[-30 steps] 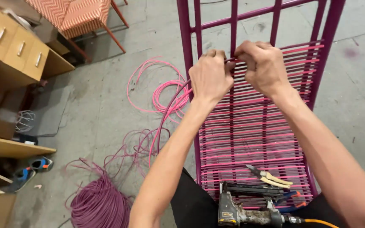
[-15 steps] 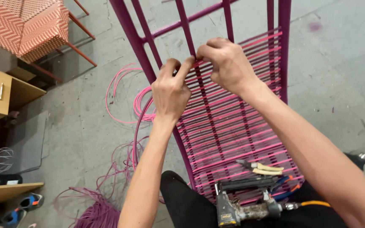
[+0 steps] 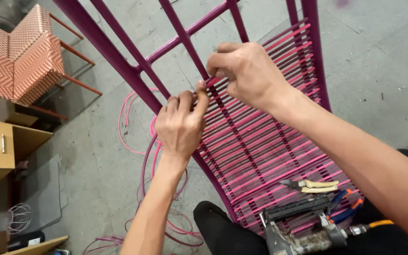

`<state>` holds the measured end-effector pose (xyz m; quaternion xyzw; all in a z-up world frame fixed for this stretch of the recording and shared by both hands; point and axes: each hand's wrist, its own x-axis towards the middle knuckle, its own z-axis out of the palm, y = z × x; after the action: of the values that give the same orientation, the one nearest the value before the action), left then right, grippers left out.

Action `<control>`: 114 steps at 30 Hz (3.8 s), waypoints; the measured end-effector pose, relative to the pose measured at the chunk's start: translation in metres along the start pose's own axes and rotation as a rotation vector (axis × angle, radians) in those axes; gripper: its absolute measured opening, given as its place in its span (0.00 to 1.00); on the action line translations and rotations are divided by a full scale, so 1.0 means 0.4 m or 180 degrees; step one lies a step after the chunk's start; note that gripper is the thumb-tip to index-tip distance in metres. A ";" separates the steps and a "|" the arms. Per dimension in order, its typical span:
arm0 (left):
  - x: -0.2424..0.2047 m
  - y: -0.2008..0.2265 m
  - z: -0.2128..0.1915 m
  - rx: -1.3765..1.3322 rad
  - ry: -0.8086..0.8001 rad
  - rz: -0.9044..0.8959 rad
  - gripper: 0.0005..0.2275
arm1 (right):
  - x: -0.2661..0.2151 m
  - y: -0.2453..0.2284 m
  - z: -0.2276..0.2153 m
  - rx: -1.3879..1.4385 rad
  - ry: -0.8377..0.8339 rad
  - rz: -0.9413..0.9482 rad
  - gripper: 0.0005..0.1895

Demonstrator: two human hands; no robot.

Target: Weaving pink plastic cord onto a metal chair frame and securing it.

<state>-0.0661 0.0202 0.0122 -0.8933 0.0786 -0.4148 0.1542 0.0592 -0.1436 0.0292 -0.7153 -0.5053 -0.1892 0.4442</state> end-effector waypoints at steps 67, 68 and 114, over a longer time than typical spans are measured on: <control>-0.005 -0.071 0.037 0.0403 0.0265 0.0526 0.07 | -0.508 -0.192 0.064 0.0676 0.0004 0.2395 0.27; -0.004 -0.070 0.034 0.0354 0.0276 0.0486 0.04 | -0.464 -0.196 0.071 0.0679 0.0033 0.2264 0.25; -0.001 -0.071 0.067 0.0240 0.0465 0.0459 0.07 | -0.275 -0.260 0.126 0.0398 0.0941 0.2172 0.23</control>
<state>-0.0458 0.0528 0.0053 -0.8463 0.1381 -0.4693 0.2111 -0.0883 -0.1533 -0.0307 -0.7789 -0.1789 -0.1003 0.5926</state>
